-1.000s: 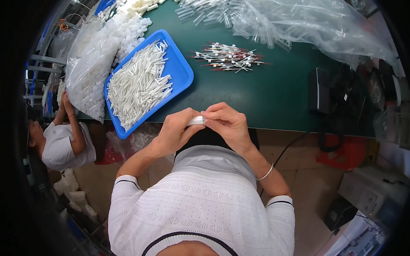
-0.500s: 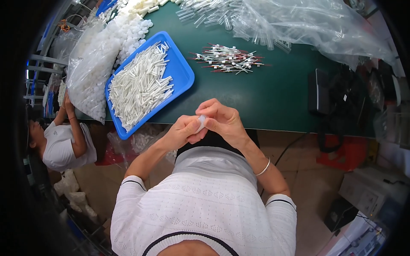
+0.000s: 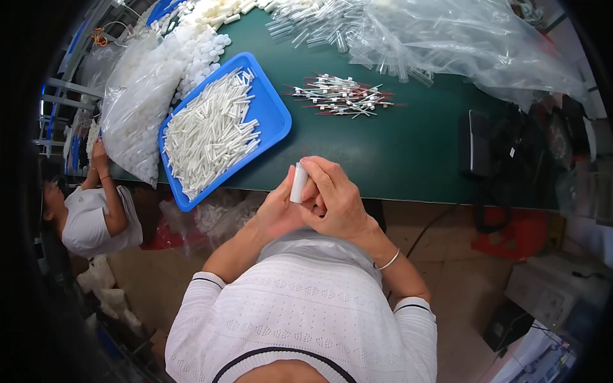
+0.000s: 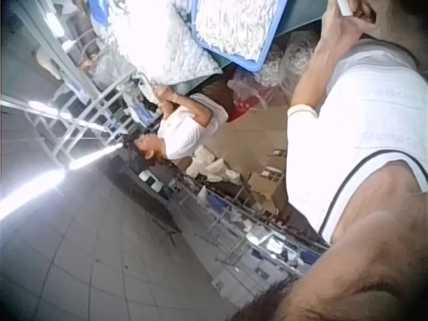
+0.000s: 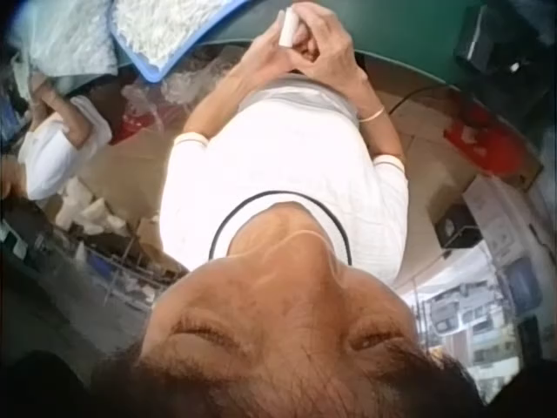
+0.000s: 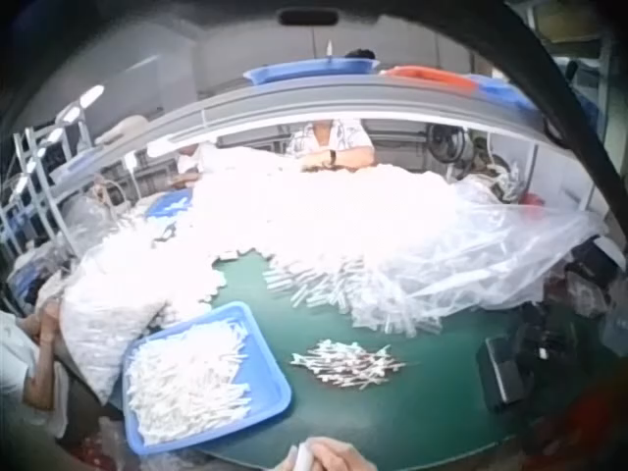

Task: Assembling plastic dropper components by inserting a thin tube and a rubber bulb into a plastic cap.

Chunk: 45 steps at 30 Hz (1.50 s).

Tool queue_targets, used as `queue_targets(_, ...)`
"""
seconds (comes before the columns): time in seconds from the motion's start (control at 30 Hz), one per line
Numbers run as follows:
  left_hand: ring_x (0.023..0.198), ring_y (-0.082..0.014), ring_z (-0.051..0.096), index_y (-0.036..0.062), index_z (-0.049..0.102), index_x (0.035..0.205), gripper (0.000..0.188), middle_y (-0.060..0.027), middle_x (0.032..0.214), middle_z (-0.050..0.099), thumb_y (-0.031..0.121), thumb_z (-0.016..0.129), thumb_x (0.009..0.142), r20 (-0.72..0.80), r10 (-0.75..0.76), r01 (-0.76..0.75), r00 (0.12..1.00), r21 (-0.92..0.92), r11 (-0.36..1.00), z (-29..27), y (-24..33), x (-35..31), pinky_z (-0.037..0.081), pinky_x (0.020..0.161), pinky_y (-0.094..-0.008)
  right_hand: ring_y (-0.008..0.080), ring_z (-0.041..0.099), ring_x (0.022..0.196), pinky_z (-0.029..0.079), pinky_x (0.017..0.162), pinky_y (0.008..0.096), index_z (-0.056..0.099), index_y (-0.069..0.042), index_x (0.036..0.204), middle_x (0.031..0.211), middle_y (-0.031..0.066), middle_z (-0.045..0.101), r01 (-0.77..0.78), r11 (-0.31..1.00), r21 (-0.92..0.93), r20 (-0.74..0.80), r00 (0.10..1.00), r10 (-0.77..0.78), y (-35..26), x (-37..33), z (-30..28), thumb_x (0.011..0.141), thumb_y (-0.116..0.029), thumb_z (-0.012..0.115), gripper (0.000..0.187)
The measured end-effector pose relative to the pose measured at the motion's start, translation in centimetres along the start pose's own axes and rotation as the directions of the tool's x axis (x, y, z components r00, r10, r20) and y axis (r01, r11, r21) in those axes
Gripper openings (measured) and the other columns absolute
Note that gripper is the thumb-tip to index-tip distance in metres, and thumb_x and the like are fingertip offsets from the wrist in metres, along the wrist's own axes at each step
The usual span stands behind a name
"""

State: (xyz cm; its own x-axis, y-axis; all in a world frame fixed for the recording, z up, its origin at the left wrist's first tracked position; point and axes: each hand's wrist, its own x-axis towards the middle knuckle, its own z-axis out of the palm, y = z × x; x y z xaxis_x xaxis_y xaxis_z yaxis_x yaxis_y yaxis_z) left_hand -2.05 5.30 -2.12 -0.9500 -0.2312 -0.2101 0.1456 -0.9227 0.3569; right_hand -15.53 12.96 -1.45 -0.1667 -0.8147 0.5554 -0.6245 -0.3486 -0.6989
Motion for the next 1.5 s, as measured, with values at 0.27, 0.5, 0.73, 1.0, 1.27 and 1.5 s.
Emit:
queue_targets(0.27, 0.083, -0.0167, 0.053, 0.0052, 0.053, 0.083, 0.052, -0.0082, 0.087, 0.055, 0.048, 0.031, 0.102, -0.184, 0.139, -0.073, 0.973, 0.329, 0.942, -1.7, 0.6, -4.7, 0.044, 0.076, -0.0298, 0.0374, 0.049, 0.114, 0.044, 0.094, 0.0424, 0.046, 0.001, 0.127, 0.132, 0.0220, 0.039, -0.098, 0.986, 0.137, 0.260, 0.964, 0.059, -1.0, 1.4, -0.3, 0.062, -0.020, 0.084, 0.078)
queue_targets(0.5, 0.080, -0.0265, 0.066, -0.0079, 0.064, 0.103, 0.036, -0.0180, 0.086, 0.067, 0.025, 0.060, 0.091, -0.182, 0.546, 0.461, 0.818, 0.774, -0.433, -9.5, 2.8, -17.6, 0.049, 0.077, -0.0316, 0.0291, 0.054, 0.091, 0.045, 0.077, 0.0391, 0.062, -0.005, 0.095, 0.093, 0.0092, 0.058, -0.149, 0.812, -0.565, -0.093, 0.989, 0.117, 8.7, 5.0, -6.0, 0.077, -0.009, 0.070, 0.020)
queue_targets(0.73, 0.076, -0.0255, 0.064, 0.0026, 0.070, 0.097, 0.017, -0.0117, 0.086, 0.067, 0.002, 0.069, 0.079, -0.039, 0.562, 0.079, 0.826, 0.996, -0.047, 0.2, 4.2, -7.5, 0.051, 0.065, -0.0299, 0.0261, 0.054, 0.080, 0.043, 0.070, 0.0375, 0.060, -0.008, 0.081, 0.082, 0.0057, 0.055, -0.168, 0.723, -0.670, -0.115, 0.986, 0.123, 6.5, 3.9, -6.4, 0.077, -0.006, 0.069, 0.010)
queue_targets(1.0, 0.068, -0.0232, 0.055, 0.0035, 0.066, 0.098, 0.021, -0.0068, 0.079, 0.061, 0.003, 0.071, 0.077, 0.575, 0.437, -0.214, 0.691, 0.741, -0.637, 1.7, 5.6, 2.9, 0.046, 0.059, -0.0332, 0.0242, 0.055, 0.077, 0.042, 0.068, 0.0360, 0.063, -0.008, 0.081, 0.081, 0.0050, 0.059, -0.133, 0.923, -0.361, -0.032, 0.991, 0.131, 1.2, 2.5, -6.0, 0.071, -0.002, 0.073, 0.015)
queue_targets(1.27, 0.060, -0.0106, 0.063, 0.0011, 0.070, 0.088, 0.007, -0.0054, 0.071, 0.067, 0.004, 0.063, 0.086, 0.052, 0.296, -0.051, 0.954, 0.999, -0.013, 2.8, 9.9, 0.8, 0.047, 0.057, -0.0245, 0.0200, 0.058, 0.066, 0.044, 0.056, 0.0303, 0.062, -0.005, 0.094, 0.073, 0.0054, 0.058, 0.103, 0.916, -0.389, 0.181, 0.983, -0.034, 1.0, 4.4, -2.2, 0.078, -0.007, 0.070, 0.018)
queue_targets(1.5, 0.077, -0.0252, 0.065, 0.0067, 0.072, 0.091, 0.014, -0.0116, 0.082, 0.068, 0.014, 0.062, 0.085, 0.419, 0.736, 0.284, 0.532, 0.731, -0.621, -7.3, 29.7, 5.5, 0.052, 0.072, -0.0352, 0.0109, 0.046, 0.052, 0.036, 0.049, 0.0246, 0.061, 0.001, 0.085, 0.062, 0.0059, 0.052, -0.305, 0.952, 0.025, 0.069, 0.951, 0.302, 1.0, 3.7, -1.7, 0.089, -0.007, 0.064, 0.009)
